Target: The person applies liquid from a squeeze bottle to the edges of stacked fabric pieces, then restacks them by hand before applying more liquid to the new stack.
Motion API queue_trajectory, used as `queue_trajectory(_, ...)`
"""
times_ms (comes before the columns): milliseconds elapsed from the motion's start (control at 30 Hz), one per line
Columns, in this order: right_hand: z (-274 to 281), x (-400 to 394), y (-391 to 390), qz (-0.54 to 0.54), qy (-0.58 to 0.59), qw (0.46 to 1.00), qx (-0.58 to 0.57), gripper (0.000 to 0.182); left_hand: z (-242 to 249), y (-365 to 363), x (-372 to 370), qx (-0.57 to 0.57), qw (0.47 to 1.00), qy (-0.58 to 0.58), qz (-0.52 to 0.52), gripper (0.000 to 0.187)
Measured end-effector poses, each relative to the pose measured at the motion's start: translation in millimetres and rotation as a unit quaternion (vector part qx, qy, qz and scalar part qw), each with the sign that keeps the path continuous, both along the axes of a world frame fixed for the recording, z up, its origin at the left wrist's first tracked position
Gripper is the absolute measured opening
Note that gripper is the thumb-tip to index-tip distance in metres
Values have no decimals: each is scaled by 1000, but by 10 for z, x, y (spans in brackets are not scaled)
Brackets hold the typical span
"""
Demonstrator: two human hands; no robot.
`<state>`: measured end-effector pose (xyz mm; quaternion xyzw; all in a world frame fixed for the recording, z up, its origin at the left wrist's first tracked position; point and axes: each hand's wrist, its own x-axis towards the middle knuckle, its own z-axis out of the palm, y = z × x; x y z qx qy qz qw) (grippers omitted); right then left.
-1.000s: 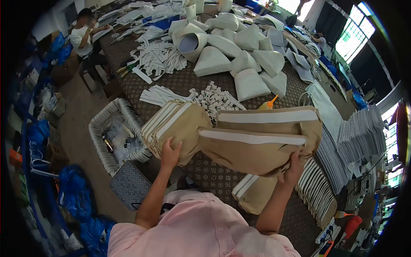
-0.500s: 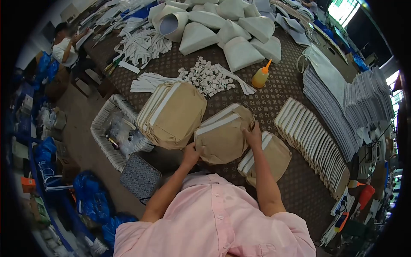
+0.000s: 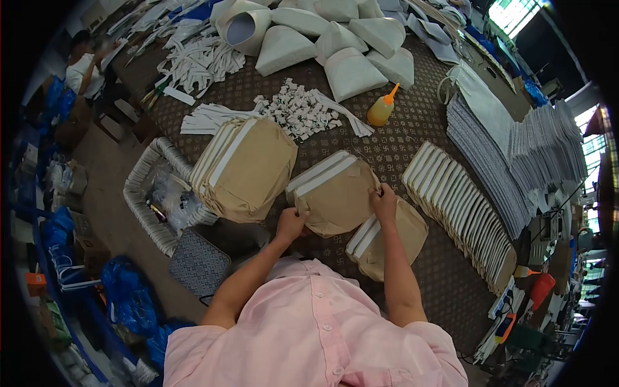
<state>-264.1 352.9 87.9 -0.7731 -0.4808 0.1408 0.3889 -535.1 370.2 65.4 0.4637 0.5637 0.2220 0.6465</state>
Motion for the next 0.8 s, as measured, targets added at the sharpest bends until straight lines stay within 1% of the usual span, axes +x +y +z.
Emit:
queue_trajectory(33,-124,44,65,5,-47,999,4,25,15,8,6,3,1000,-2,2,27)
queue_trajectory(67,-184,54,107,10,-93,996,6,26,33,-27,-11,-6,1000,17,-19,28)
queue_trajectory(100,-239,72,126,13,-92,996,6,26,48,-51,-32,-16,998,37,-40,30)
queue_trajectory(133,-258,73,141,4,-81,996,-23,28,51,-49,-53,-15,998,38,-38,30)
queue_trajectory(167,-282,73,151,-6,-69,996,-54,29,53,-47,-74,-18,999,40,-7,29)
queue_trajectory(200,-311,68,164,-6,-69,996,-53,29,52,-39,-85,-20,999,41,23,29)
queue_trajectory(300,-281,31,196,8,-82,996,-30,30,113,-40,-98,-18,999,31,23,28)
queue_trajectory(333,-201,-2,215,-9,-38,998,-56,29,67,-55,-98,-21,999,32,25,28)
queue_trajectory(367,-151,-46,228,-25,7,996,-81,29,11,-60,-92,4,999,20,31,28)
queue_trajectory(400,-181,-65,225,-24,9,996,-81,29,-34,-54,-91,30,999,7,35,28)
queue_trajectory(467,-227,-69,212,-51,59,996,-44,29,13,-73,-63,25,999,11,47,28)
queue_trajectory(500,-258,-77,212,-53,59,996,-44,29,36,-81,-56,18,998,13,57,27)
queue_trajectory(600,-233,-152,203,-88,38,994,-46,31,3,-47,-61,5,998,35,43,28)
queue_trajectory(667,-250,-186,219,-100,16,992,-72,32,52,-12,-66,6,998,50,43,29)
queue_trajectory(700,-258,-208,230,-103,15,992,-70,32,75,10,-76,6,997,67,47,29)
queue_trajectory(733,-267,-236,241,-117,1,992,-40,32,-22,29,-110,7,997,66,45,29)
queue_trajectory(767,-279,-257,246,-130,-12,991,-12,33,-165,43,-160,104,986,130,33,31)
queue_trajectory(800,-289,-270,255,-133,-12,991,-12,33,-308,52,-200,199,961,192,20,33)
